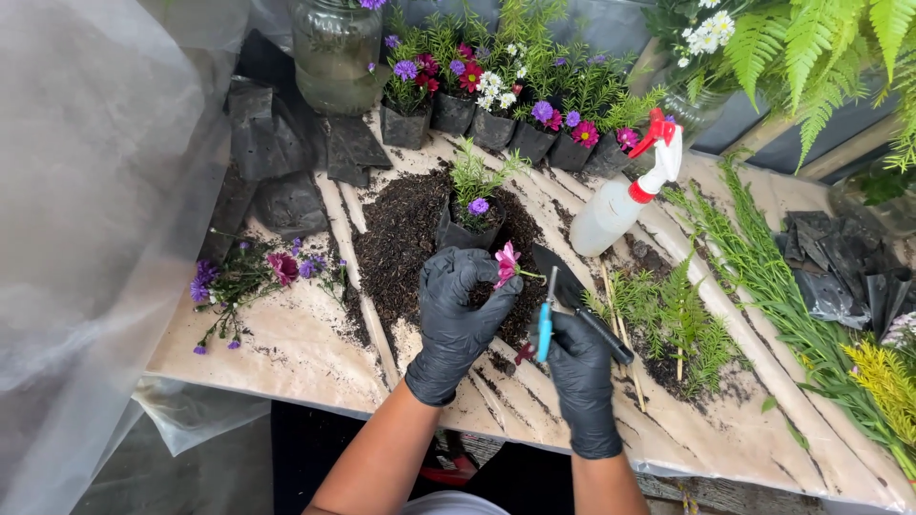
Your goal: The person arranges small purple and pink flowers into a black plastic pot filled with soil. They use scissors to trim the flower stems and a small trowel to adjust the soil around the plants. The person also uses a spray bottle to mist the arrangement.
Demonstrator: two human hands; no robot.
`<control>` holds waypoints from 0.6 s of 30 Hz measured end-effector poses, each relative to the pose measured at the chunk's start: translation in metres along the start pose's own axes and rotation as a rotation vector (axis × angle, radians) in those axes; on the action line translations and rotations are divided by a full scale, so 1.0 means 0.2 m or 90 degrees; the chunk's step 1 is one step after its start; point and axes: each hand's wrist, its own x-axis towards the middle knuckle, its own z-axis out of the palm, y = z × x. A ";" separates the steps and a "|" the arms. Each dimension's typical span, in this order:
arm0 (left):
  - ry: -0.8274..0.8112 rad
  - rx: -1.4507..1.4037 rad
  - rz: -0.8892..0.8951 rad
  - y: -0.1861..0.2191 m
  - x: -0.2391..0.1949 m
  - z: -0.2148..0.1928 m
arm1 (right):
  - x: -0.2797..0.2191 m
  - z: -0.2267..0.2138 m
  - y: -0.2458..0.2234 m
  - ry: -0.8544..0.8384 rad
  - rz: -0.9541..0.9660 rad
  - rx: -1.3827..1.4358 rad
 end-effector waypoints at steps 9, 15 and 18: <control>-0.177 0.080 0.109 -0.09 0.00 -0.22 | 0.04 -0.31 -0.05 -0.018 0.310 -0.687; -0.286 0.066 0.179 -0.08 0.01 -0.31 | 0.04 -0.25 -0.20 -0.050 0.083 -0.602; -0.346 0.002 0.020 -0.06 -0.09 -0.29 | 0.08 -0.20 -0.35 -0.164 -0.080 -0.373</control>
